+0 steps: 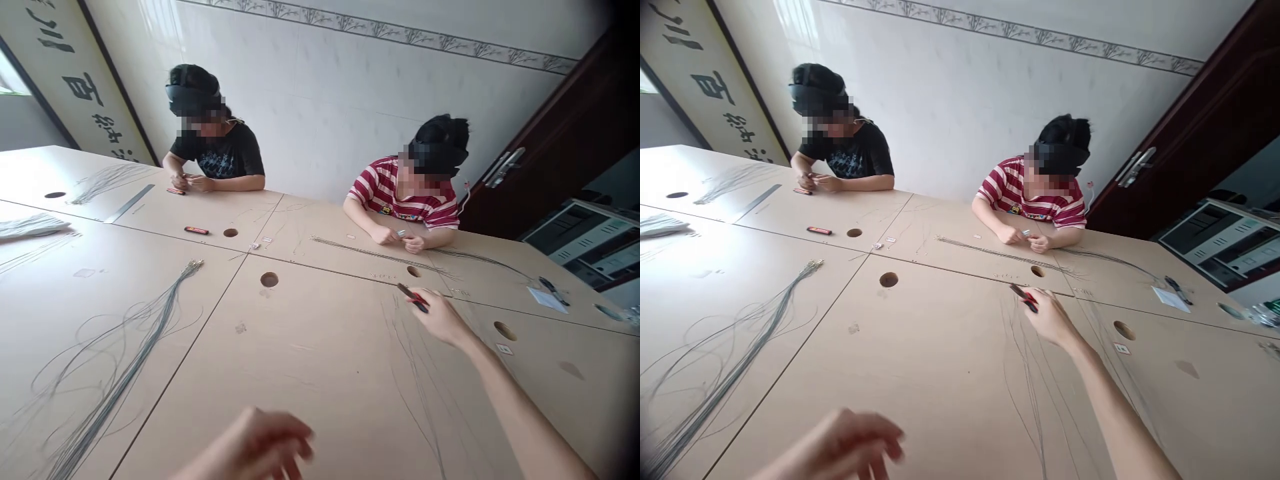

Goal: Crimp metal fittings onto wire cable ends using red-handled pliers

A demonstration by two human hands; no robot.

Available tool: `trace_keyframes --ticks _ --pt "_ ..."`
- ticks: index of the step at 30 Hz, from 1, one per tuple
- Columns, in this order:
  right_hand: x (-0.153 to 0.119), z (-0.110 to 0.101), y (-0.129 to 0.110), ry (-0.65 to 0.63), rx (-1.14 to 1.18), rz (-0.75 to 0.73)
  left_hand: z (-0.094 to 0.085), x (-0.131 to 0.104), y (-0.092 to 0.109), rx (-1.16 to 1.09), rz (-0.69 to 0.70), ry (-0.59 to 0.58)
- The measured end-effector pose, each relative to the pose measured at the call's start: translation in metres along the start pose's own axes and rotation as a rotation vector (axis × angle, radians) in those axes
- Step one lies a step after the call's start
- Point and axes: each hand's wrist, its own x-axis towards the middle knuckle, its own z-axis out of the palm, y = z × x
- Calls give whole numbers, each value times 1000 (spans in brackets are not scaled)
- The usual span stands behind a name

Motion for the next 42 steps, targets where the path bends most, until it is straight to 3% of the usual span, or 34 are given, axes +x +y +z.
trace_keyframes --ticks 3,5,7,10,12,16,21,25,31,42 --pt "-32 -10 12 46 -21 24 -81 -25 4 262 109 323" --pt "-48 -16 19 76 -67 31 -138 -40 9 430 107 555" --pt "-59 -21 24 88 -122 20 -189 -48 18 557 86 645" --pt "-68 -28 23 98 -170 -3 -246 -41 42 724 -1 1004" --pt "-69 -31 17 105 -185 -15 -268 -23 60 793 -38 1079" --pt "-68 -29 0 117 -199 -51 -284 29 80 900 -93 1082" --pt "-69 -17 -17 98 -170 -107 -292 67 71 1009 -201 1096" --pt "-64 -8 -29 50 -145 -117 -304 76 59 1018 -287 1133" --pt "-52 7 -47 -16 -105 -149 -318 84 51 973 -304 1132" --pt "-48 18 -52 -74 -64 -139 -321 81 54 777 -195 1098"
